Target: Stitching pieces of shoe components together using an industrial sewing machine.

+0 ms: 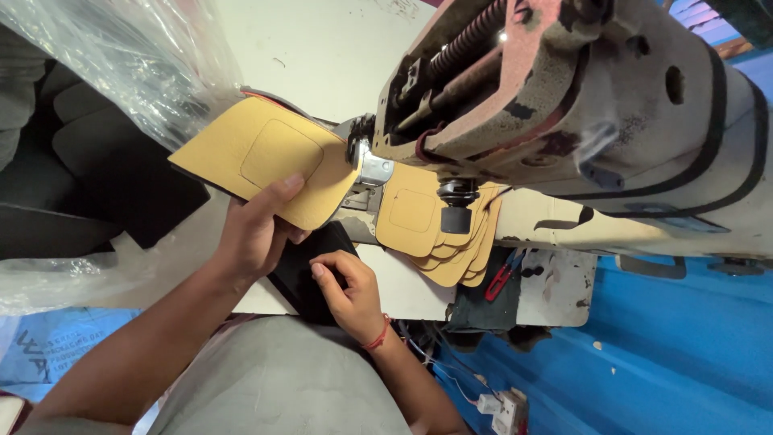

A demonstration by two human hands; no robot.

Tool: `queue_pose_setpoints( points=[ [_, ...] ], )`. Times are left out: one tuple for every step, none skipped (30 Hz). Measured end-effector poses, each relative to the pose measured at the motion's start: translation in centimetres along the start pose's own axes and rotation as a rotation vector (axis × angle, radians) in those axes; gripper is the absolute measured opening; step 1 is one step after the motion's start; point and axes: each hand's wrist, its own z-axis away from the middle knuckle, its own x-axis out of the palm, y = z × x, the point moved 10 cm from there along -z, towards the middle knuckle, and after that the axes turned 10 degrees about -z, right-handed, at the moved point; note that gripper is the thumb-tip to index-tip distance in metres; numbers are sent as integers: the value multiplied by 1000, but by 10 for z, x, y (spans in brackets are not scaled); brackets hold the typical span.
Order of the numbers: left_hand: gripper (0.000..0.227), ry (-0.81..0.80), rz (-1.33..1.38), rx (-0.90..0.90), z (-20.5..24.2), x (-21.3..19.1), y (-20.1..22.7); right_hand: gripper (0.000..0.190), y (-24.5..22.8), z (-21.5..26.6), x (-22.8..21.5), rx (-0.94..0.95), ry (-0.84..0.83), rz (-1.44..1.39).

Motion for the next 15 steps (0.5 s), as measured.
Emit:
queue_pose_setpoints(
  points=[
    [29,11,37,5,0,0,-2,12,-1,0,0,-6,2,5],
    [29,23,74,9,1,-1,-5,12,-2,1,1,-9,3,9],
    [29,23,75,11,2,2,-6,12,-2,2,2,-11,2,10],
    [29,54,109,-16,4,2,-9,12,-1,4,2,-5,3,4],
    [29,85,144,-42,4,2,-13,12,0,5,1,1,4,-2],
    [29,84,145,-42,5,4,-16,12,0,5,1,2,4,0],
    [28,128,131,-27,7,2,-17,12,1,4,0,1,3,-6],
    [26,173,118,-12,10,-1,-20,12,2,5,0,1,2,-12],
    [26,173,119,-12,10,-3,-21,12,2,5,1,2,1,-11],
    [25,159,106,-19,9,-4,-23,11,1,4,1,-8,-3,-7],
    [24,145,94,-26,8,-4,-24,11,0,3,1,-17,-7,-3],
    [24,145,94,-24,7,-7,-21,11,0,1,1,-18,-8,-3],
    [23,97,71,-9,6,-5,-16,11,-1,-1,1,-21,-7,6],
    [23,48,48,4,6,-3,-13,11,-1,-1,1,-22,-4,15],
    [23,48,47,5,7,-11,-19,11,-1,-1,1,-23,-5,15]
  ],
)
